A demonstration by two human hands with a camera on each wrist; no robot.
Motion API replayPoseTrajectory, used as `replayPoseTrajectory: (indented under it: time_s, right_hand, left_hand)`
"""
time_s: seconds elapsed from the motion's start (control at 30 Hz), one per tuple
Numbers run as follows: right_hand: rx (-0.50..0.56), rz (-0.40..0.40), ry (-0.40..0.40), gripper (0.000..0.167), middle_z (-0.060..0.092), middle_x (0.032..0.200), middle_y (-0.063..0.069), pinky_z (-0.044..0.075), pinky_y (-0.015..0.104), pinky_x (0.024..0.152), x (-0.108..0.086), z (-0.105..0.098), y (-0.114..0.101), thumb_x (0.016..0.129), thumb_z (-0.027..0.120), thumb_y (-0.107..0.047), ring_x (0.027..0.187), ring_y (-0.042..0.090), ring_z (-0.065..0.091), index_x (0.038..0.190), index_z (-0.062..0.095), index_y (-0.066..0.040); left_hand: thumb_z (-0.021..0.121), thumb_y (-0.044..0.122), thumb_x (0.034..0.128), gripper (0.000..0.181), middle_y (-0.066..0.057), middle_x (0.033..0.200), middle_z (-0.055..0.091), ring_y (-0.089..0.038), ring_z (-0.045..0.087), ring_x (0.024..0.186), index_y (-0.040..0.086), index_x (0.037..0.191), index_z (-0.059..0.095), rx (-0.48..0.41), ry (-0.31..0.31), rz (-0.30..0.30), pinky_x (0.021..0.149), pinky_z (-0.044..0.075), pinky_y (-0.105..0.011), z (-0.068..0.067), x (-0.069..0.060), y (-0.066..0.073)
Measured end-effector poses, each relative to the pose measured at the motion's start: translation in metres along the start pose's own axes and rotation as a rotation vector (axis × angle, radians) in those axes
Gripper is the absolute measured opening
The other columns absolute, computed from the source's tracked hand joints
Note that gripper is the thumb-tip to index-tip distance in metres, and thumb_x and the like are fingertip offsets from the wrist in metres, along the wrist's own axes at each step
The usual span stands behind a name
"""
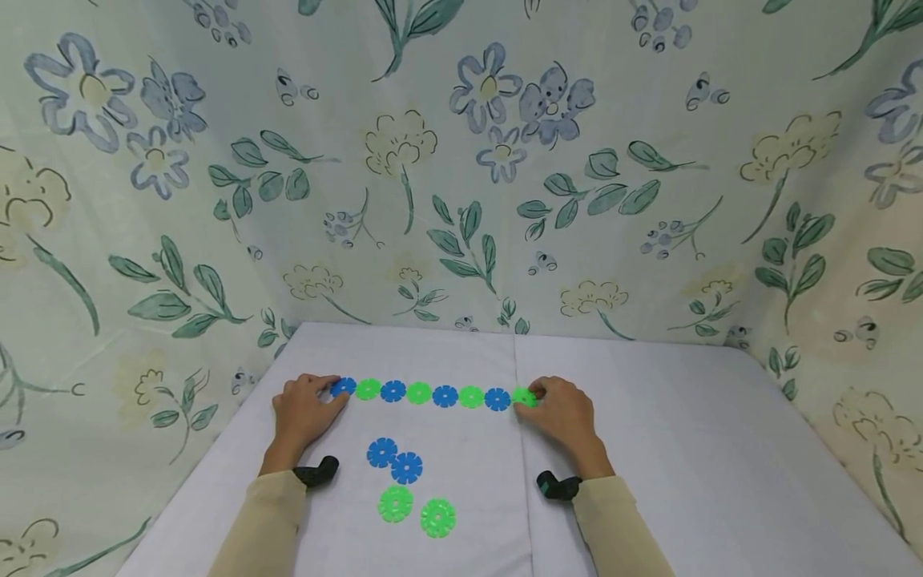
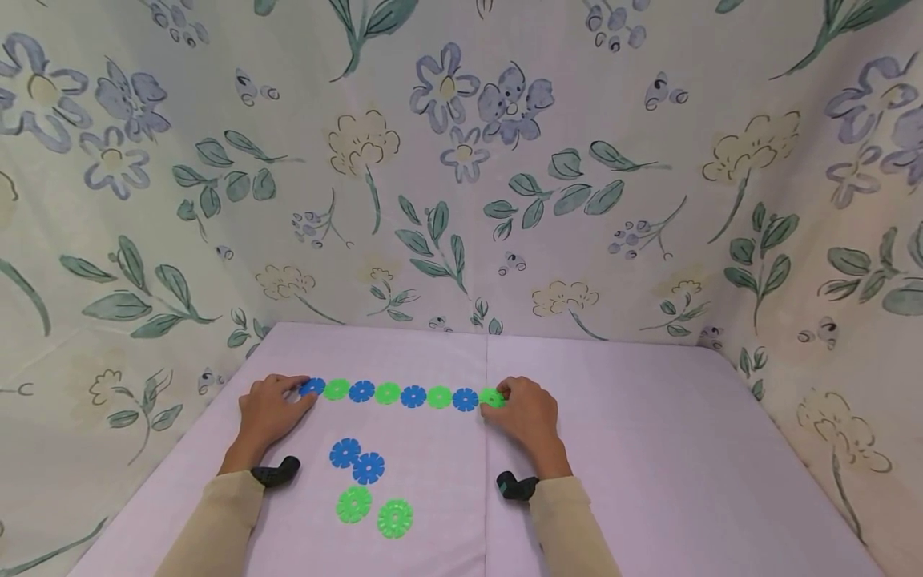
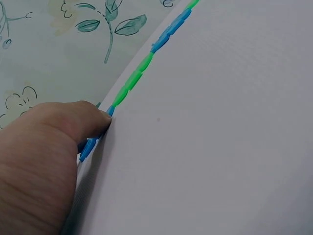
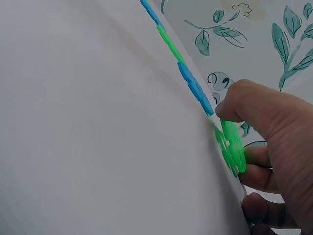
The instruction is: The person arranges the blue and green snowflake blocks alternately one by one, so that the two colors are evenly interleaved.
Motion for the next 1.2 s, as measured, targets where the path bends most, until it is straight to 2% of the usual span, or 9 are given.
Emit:
replayPoseTrajectory:
  time_s: [0.37,0.6,0.87,1.2]
  right_hand:
    - [-0.054,0.003,0.022,0.045,0.072,0.092,0.001,0.05,0.04,0.069,-0.0003,-0.0011,-0.0028,0.072,0.079,-0.05,0.081,0.019,0.065,0.099,0.076,-0.015]
    - [-0.041,-0.003,0.034,0.04,0.072,0.091,0.001,0.05,0.039,0.068,-0.0005,-0.0037,-0.0014,0.073,0.08,-0.046,0.079,0.019,0.064,0.097,0.077,-0.014]
    - [-0.053,0.004,0.012,0.042,0.071,0.093,0.001,0.049,0.037,0.065,-0.0012,-0.0005,-0.0005,0.074,0.078,-0.047,0.079,0.019,0.064,0.1,0.076,-0.015]
    - [-0.071,-0.002,0.004,0.045,0.072,0.096,0.002,0.051,0.038,0.067,-0.0014,0.0033,-0.003,0.074,0.076,-0.049,0.081,0.02,0.064,0.103,0.076,-0.014]
  left_hand:
    - [0.068,0.046,0.09,0.048,-0.018,0.124,0.062,-0.039,0.052,0.114,0.019,0.13,0.068,-0.004,0.001,0.01,0.086,0.032,-0.055,0.0031,0.0014,-0.001]
    - [0.067,0.046,0.0904,0.048,-0.018,0.124,0.062,-0.039,0.051,0.114,0.019,0.13,0.067,-0.004,0.003,0.011,0.087,0.032,-0.055,0.0044,0.0031,0.0011]
    - [0.067,0.045,0.0905,0.048,-0.019,0.124,0.062,-0.039,0.051,0.115,0.018,0.13,0.068,0.0,-0.007,0.007,0.086,0.032,-0.055,0.0028,0.0022,0.0]
    - [0.067,0.046,0.0903,0.048,-0.018,0.126,0.062,-0.039,0.051,0.116,0.019,0.131,0.067,0.008,-0.008,0.0,0.087,0.032,-0.056,0.0037,0.0017,-0.0057]
Point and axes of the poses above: each hand's wrist, its own x-axis towards the middle knuckle, its own z-axis out of the palm, y = z × x, the point moved 3 cm from there along x, towards the middle knuckle
